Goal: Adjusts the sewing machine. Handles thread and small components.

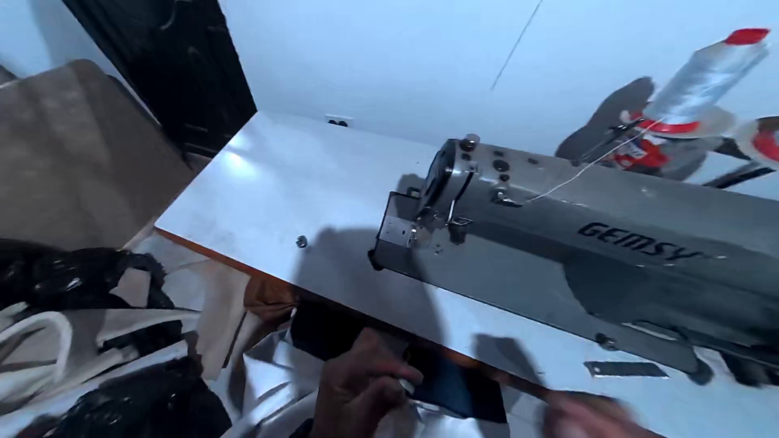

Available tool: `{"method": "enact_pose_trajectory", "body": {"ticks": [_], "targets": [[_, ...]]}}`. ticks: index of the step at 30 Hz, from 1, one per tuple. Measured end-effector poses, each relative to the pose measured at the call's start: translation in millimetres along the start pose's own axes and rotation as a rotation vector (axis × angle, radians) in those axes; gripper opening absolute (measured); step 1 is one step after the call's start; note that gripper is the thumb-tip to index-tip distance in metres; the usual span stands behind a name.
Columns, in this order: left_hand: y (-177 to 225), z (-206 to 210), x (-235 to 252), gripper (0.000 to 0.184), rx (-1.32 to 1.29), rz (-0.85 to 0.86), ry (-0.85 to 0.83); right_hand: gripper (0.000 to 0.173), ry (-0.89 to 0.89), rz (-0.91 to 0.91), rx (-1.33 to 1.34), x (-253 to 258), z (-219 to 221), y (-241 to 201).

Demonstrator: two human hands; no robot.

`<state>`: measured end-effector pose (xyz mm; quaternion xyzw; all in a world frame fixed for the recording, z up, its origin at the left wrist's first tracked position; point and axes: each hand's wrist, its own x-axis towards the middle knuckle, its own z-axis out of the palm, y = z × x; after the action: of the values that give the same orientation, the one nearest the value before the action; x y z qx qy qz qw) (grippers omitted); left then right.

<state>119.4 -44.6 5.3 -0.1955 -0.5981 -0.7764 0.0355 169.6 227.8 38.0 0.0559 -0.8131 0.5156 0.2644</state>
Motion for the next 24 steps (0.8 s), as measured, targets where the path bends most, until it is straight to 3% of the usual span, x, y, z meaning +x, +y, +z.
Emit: {"method": "enact_pose_trajectory", "body": {"ticks": [3,6,14,19,24], "targets": [[3,-5,-2,0.031,-0.129,0.04,0.032,0.023,-0.288,0.049,0.25,-6,70,-48],[8,-11,-5,0.027,-0.253,0.031,0.031,0.028,-0.293,0.043,0.3,-6,104,-69],[16,-29,-15,0.026,-0.497,-0.051,0.079,0.014,-0.277,0.021,0.34,-7,144,-72],[21,-71,-3,0.022,-0.304,-0.175,0.149,0.013,-0.291,0.074,0.453,-13,157,-60],[15,-89,-20,0.021,-0.046,-0.327,0.019,0.023,-0.266,0.144,0.706,-8,169,-69]]}}
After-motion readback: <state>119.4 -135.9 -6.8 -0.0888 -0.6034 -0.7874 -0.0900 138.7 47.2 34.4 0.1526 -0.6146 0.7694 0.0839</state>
